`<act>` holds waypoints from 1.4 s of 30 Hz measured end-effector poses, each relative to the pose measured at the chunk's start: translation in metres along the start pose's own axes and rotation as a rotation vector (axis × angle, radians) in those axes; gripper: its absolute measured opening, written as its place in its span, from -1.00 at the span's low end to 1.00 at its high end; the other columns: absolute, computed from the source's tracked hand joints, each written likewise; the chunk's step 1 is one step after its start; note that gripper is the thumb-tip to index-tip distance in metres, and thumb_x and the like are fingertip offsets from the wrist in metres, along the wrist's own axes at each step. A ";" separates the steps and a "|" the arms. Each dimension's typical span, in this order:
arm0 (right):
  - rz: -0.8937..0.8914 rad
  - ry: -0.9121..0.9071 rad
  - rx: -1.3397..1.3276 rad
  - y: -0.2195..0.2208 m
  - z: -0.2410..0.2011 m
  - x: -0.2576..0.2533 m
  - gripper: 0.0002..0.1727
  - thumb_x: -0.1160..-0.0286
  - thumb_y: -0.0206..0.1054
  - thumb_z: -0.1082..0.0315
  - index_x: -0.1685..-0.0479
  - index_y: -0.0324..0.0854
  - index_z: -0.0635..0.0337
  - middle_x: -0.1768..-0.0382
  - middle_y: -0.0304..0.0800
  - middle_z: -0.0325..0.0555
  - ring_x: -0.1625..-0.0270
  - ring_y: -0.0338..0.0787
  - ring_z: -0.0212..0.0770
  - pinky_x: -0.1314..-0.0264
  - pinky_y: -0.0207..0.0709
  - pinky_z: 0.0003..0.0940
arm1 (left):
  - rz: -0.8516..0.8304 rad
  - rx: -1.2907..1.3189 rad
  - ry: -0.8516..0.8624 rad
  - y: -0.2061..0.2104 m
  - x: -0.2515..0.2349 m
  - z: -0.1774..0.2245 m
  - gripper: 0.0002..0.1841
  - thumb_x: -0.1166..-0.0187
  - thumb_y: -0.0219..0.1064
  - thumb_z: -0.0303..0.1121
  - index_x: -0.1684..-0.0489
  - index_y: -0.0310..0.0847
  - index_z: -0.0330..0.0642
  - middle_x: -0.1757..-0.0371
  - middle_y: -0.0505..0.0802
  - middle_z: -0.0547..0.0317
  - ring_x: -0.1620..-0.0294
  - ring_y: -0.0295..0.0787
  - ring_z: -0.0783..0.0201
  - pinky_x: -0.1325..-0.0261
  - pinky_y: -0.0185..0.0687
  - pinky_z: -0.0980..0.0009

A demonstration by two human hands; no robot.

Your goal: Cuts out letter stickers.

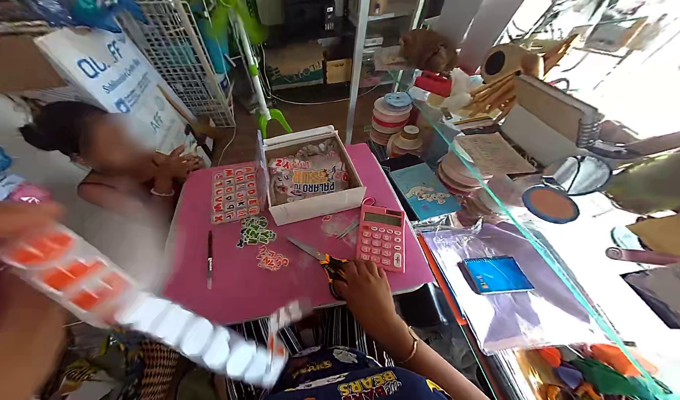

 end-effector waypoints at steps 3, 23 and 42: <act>-0.251 0.066 0.102 0.002 -0.001 -0.002 -0.53 -0.63 0.35 0.21 -0.27 0.63 0.49 -0.30 0.66 0.43 -0.42 0.64 0.37 -0.44 0.46 0.27 | -0.186 0.187 -0.127 0.054 0.039 -0.021 -0.77 -0.69 0.19 -0.34 -0.10 0.65 -0.25 -0.15 0.88 0.21 -0.13 0.80 0.53 -0.17 0.74 0.53; -0.301 0.089 -1.537 0.043 -0.052 0.033 -0.63 -0.63 0.28 0.20 -0.24 0.35 0.21 0.03 0.82 -0.19 0.23 0.81 -0.40 0.08 0.71 -0.47 | 0.140 1.422 -0.588 0.200 0.111 -0.038 -0.76 -0.86 -0.02 -0.33 -0.17 0.60 0.08 0.05 0.83 0.32 0.13 0.85 0.43 0.14 0.84 0.49; -0.270 0.054 -1.468 0.023 -0.062 0.018 -0.57 -0.29 0.46 0.57 -0.07 0.36 0.17 0.30 0.80 -0.30 0.29 0.83 -0.40 0.17 0.76 -0.46 | -0.259 1.050 -0.563 0.197 0.137 -0.057 -0.67 -0.66 0.27 -0.40 -0.35 0.45 -0.17 -0.15 0.79 0.31 -0.14 0.78 0.41 -0.24 0.75 0.38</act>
Point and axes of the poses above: each hand's wrist, its own x-axis away from the middle knuckle, its own y-axis out of the palm, z = x × y, the point moved 9 cm from there along -x, towards the middle knuckle
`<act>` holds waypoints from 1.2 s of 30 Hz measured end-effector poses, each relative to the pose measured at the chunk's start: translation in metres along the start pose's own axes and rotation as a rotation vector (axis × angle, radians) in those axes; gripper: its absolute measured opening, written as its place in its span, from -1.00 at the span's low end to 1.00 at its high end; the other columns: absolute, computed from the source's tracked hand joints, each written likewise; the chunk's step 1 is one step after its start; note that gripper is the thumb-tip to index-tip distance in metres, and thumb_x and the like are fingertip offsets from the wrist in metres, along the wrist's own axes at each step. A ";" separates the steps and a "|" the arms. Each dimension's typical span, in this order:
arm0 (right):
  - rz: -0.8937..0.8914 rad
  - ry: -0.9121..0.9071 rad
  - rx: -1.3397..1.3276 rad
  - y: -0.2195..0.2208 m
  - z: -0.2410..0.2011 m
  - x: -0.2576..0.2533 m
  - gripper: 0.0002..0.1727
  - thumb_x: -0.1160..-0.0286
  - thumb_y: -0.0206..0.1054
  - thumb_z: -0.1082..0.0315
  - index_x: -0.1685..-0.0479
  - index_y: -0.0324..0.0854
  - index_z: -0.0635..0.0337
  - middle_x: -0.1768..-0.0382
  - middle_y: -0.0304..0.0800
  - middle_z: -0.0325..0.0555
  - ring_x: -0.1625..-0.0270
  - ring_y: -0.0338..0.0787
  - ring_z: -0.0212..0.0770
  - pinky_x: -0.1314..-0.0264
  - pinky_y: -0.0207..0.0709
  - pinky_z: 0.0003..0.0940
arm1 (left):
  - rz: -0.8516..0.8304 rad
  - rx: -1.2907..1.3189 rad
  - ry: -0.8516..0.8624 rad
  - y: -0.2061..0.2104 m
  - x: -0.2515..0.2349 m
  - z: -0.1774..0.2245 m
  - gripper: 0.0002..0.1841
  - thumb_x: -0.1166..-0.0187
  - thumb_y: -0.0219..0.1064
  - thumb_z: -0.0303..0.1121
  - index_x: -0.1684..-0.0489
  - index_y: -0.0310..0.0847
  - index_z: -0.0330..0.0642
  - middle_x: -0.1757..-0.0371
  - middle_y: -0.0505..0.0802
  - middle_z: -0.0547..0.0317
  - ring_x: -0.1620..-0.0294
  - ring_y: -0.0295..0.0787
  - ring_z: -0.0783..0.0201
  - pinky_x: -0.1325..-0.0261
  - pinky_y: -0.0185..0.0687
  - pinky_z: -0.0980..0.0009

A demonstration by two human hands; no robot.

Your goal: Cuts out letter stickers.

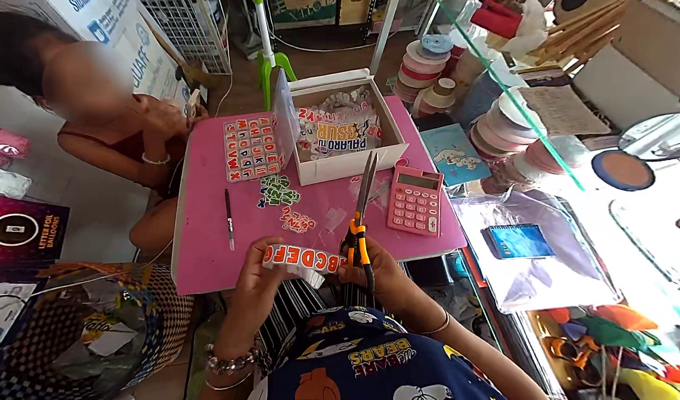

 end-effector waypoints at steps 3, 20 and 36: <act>-0.089 -0.066 0.264 -0.006 -0.018 -0.001 -0.56 -0.30 0.48 0.54 -0.09 0.35 0.21 0.26 0.76 -0.33 0.25 0.77 -0.50 0.16 0.67 -0.57 | -0.502 -0.271 -0.057 0.013 0.012 0.001 -0.26 -0.45 0.42 0.25 -0.59 0.49 0.08 -0.56 0.62 0.27 -0.64 0.42 0.27 -0.65 0.39 0.15; -0.017 -0.173 0.370 -0.048 -0.031 0.003 -0.56 -0.39 0.55 0.12 -0.02 0.46 0.16 0.34 0.74 -0.42 0.35 0.74 -0.51 0.27 0.65 -0.56 | -0.237 0.014 -0.227 0.048 -0.039 -0.016 -0.89 -0.57 0.42 -0.41 0.10 0.67 -0.21 0.30 0.85 0.34 0.26 0.82 0.45 0.08 0.77 0.51; -0.270 0.318 0.397 -0.071 0.045 0.051 -0.62 -0.37 0.53 -0.09 0.26 0.62 0.01 0.53 0.65 -0.49 0.52 0.61 -0.59 0.43 0.49 -0.64 | -0.199 -0.117 -0.267 0.074 -0.066 -0.019 -0.93 -0.65 0.28 -0.40 0.21 0.64 -0.16 0.41 0.72 0.38 0.48 0.64 0.55 0.36 0.58 0.66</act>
Point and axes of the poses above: each hand's wrist, its own x-axis away from the middle knuckle, its own y-axis out of the palm, z = x × y, the point moved 9 cm from there along -x, towards the middle knuckle
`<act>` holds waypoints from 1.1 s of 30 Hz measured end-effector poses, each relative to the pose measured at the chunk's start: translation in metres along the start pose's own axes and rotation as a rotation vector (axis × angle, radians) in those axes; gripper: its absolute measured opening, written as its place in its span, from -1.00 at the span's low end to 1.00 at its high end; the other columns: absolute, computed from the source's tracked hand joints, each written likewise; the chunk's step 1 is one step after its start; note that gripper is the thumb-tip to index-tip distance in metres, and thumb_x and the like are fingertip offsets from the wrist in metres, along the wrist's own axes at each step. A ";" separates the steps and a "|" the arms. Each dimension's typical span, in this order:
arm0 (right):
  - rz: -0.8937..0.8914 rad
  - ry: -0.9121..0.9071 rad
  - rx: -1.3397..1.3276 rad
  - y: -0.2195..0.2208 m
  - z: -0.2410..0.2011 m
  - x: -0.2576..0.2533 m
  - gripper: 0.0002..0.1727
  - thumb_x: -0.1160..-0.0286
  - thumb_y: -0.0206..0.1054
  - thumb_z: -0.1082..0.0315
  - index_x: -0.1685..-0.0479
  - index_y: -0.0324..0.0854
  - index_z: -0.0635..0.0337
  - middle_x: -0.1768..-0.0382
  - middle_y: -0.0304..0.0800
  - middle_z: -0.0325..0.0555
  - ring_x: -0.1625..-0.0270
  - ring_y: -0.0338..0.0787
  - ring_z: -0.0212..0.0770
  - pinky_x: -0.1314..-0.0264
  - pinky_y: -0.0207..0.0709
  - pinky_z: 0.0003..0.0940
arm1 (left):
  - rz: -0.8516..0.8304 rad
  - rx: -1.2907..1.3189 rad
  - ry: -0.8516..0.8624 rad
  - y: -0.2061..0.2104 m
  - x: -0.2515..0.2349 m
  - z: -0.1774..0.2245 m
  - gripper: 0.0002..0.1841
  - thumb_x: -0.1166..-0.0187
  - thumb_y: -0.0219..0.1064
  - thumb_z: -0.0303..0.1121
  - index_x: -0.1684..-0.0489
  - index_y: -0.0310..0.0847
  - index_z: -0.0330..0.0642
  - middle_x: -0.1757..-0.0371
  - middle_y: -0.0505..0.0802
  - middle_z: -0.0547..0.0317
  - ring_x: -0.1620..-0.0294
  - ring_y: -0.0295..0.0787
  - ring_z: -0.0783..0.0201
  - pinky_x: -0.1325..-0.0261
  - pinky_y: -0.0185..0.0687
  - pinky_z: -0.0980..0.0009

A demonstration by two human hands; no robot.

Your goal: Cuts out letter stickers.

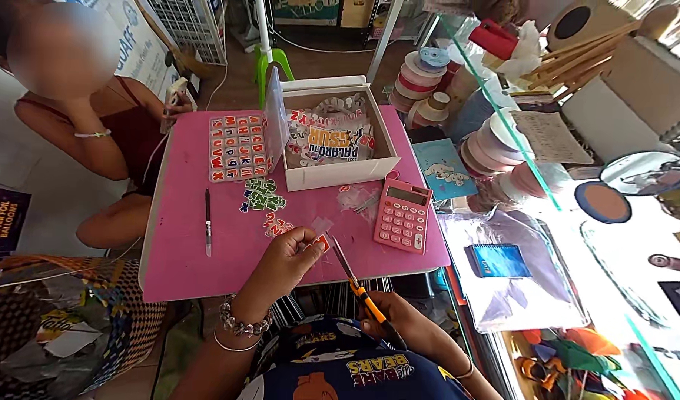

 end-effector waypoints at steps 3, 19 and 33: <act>-0.003 0.026 0.011 -0.001 0.001 0.000 -0.62 -0.35 0.55 -0.08 0.27 0.62 0.01 0.55 0.65 -0.48 0.55 0.60 -0.57 0.46 0.50 -0.63 | -0.002 0.010 -0.012 0.000 -0.001 -0.001 -0.93 -0.63 0.29 -0.42 0.22 0.67 -0.17 0.29 0.82 0.33 0.45 0.67 0.56 0.35 0.59 0.66; 0.043 0.015 -0.002 0.001 0.000 0.001 -0.66 -0.37 0.58 -0.01 0.41 0.61 -0.02 0.65 0.58 -0.50 0.63 0.54 -0.60 0.56 0.42 -0.66 | 0.000 0.015 -0.004 0.000 0.000 -0.003 -0.93 -0.55 0.34 -0.45 0.35 0.64 -0.12 0.49 0.71 0.43 0.54 0.60 0.58 0.42 0.53 0.67; 0.092 0.034 0.017 -0.001 0.002 0.004 -0.67 -0.35 0.60 0.04 0.49 0.61 0.00 0.70 0.57 -0.49 0.67 0.53 -0.60 0.60 0.41 -0.66 | -0.017 0.044 0.006 0.003 0.002 0.002 -0.93 -0.55 0.32 -0.46 0.33 0.67 -0.13 0.45 0.75 0.42 0.51 0.63 0.58 0.40 0.56 0.68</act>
Point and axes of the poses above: each hand's wrist, its own x-axis away from the middle knuckle, its own y-axis out of the palm, z = x × y, the point moved 9 cm from there along -x, towards the middle knuckle
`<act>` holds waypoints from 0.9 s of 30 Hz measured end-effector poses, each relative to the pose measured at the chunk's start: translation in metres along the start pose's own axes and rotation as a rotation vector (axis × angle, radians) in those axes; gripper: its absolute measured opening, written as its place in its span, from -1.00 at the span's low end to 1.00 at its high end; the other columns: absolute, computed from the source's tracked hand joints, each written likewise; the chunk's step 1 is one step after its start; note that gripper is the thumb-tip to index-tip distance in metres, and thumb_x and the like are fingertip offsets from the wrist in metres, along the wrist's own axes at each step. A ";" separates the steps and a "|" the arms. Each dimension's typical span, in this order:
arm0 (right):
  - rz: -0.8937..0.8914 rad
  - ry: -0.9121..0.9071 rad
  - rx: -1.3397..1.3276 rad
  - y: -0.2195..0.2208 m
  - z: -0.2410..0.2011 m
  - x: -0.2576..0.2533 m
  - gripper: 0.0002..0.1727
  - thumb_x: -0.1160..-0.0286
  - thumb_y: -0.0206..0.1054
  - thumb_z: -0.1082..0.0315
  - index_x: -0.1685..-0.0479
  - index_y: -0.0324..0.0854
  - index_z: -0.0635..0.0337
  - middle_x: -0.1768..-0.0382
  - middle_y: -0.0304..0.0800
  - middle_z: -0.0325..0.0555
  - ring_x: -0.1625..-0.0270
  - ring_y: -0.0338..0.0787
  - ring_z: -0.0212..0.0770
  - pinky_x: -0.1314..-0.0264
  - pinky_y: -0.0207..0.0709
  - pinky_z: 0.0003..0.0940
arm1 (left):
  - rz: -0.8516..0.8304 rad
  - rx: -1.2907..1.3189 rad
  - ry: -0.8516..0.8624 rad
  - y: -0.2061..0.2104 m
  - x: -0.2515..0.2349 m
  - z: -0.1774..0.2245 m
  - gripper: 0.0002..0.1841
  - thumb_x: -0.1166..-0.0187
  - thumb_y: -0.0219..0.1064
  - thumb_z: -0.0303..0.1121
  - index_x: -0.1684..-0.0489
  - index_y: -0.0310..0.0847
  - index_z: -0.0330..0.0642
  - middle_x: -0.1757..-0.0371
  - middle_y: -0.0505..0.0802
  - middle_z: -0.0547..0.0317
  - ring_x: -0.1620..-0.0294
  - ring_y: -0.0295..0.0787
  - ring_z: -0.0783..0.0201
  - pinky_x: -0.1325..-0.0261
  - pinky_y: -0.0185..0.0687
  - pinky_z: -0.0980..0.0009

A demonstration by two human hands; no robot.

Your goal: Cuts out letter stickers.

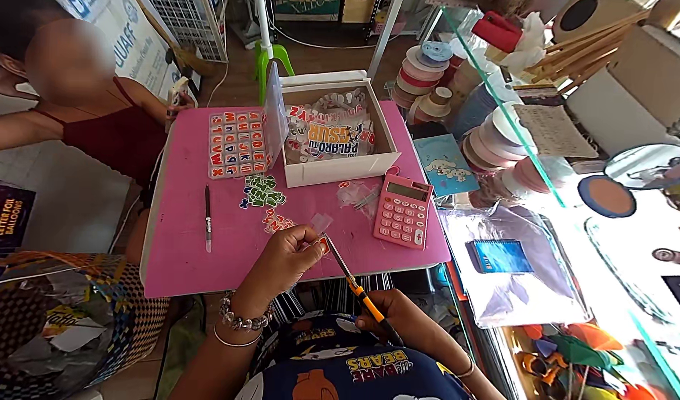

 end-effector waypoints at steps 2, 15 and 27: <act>0.013 0.019 0.023 -0.001 0.000 0.000 -0.67 -0.36 0.61 0.07 0.51 0.62 0.02 0.71 0.57 -0.49 0.67 0.53 -0.61 0.59 0.42 -0.67 | -0.005 0.000 -0.006 0.001 0.001 0.000 -0.94 -0.55 0.33 -0.47 0.32 0.68 -0.14 0.38 0.82 0.39 0.50 0.64 0.60 0.41 0.54 0.70; -0.060 0.044 0.037 -0.001 0.015 0.002 -0.61 -0.33 0.58 -0.09 0.36 0.59 -0.02 0.63 0.56 -0.51 0.60 0.53 -0.61 0.51 0.41 -0.67 | 0.036 -0.050 0.049 -0.011 0.003 -0.001 -0.51 -0.53 0.49 -0.38 -0.36 0.36 -0.15 0.08 0.84 0.24 0.30 0.77 0.47 0.22 0.68 0.62; -0.080 0.070 0.110 0.000 0.008 0.003 -0.62 -0.34 0.59 -0.04 0.45 0.60 0.02 0.68 0.51 -0.50 0.63 0.48 -0.61 0.54 0.34 -0.67 | -0.092 -0.412 0.180 -0.014 0.005 0.018 -0.74 -0.61 0.42 -0.21 -0.12 0.80 -0.11 -0.10 0.82 0.32 0.12 0.72 0.62 0.10 0.63 0.73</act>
Point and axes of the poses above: each hand's wrist, its own x-axis away from the middle knuckle, its own y-axis out of the palm, z = x × y, the point moved 9 cm from there along -x, towards the middle knuckle
